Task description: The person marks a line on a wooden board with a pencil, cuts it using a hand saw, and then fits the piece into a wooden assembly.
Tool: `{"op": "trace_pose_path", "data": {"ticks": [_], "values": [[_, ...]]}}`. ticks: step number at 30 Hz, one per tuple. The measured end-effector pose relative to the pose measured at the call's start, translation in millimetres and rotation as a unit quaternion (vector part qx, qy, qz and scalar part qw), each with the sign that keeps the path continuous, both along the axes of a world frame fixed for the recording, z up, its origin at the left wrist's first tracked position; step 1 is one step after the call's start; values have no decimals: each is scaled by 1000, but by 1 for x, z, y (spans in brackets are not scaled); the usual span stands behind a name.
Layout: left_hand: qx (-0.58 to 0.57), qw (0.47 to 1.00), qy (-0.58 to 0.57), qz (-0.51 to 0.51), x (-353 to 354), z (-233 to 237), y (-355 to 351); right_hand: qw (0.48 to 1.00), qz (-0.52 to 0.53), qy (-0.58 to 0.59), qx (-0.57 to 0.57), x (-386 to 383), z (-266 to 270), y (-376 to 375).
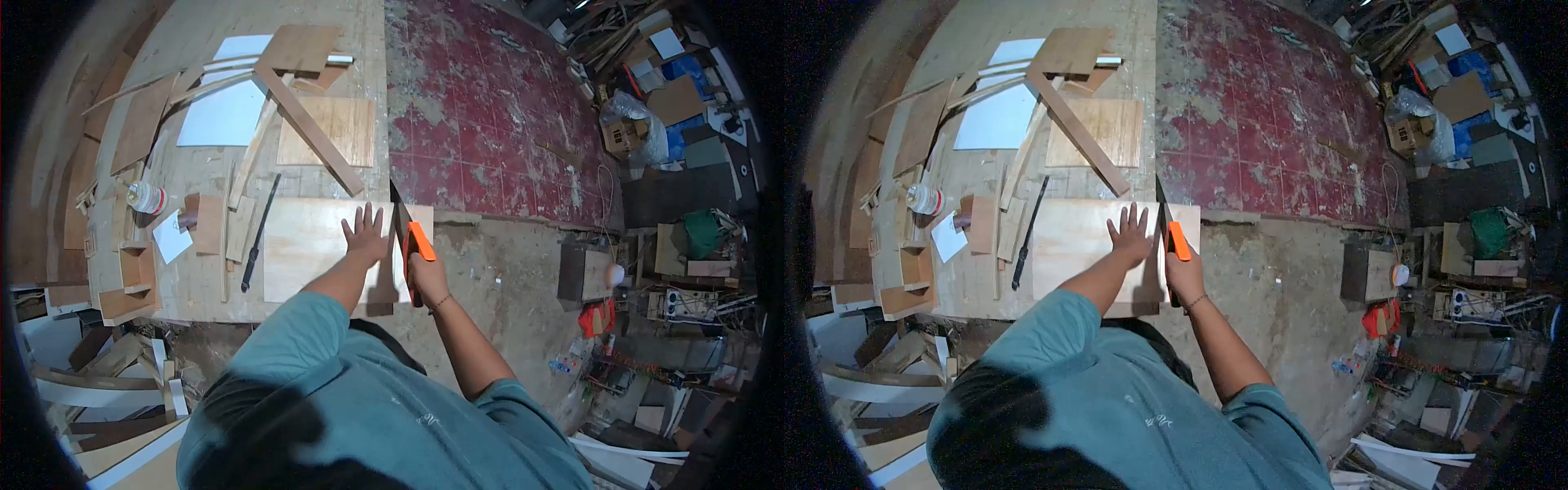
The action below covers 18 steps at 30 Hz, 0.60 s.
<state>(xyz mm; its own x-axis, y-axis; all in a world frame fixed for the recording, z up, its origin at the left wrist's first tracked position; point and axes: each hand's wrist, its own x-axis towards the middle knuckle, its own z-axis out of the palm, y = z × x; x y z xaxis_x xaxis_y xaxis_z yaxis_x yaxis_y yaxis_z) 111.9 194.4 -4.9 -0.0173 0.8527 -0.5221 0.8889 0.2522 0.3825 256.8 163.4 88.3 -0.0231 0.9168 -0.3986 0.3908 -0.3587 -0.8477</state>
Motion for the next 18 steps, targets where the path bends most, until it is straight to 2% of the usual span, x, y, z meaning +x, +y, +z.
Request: {"op": "trace_pose_path", "data": {"ticks": [1,3,5,7,9,12,16,18], "values": [[13,1000,-2,2,2,-3,-4,998,-4,1,-61,5,20,-13],[9,1000,-14,15,3,-5,4,996,2,35,-88,12,63,-43],[-1,999,-17,27,2,-5,9,998,-11,28,-53,15,114,-77],[-9,999,-22,25,2,-2,13,994,-10,19,-105,35,147,-108],[-10,999,-24,28,2,-4,13,998,5,33,-55,46,175,-129],[-6,1000,-21,20,2,-9,12,996,19,10,-87,59,199,-140],[-7,1000,-13,14,1,-10,12,996,21,8,-83,55,199,-131],[-9,1000,-1,7,1,-11,14,992,35,-7,-119,50,202,-119]]}}
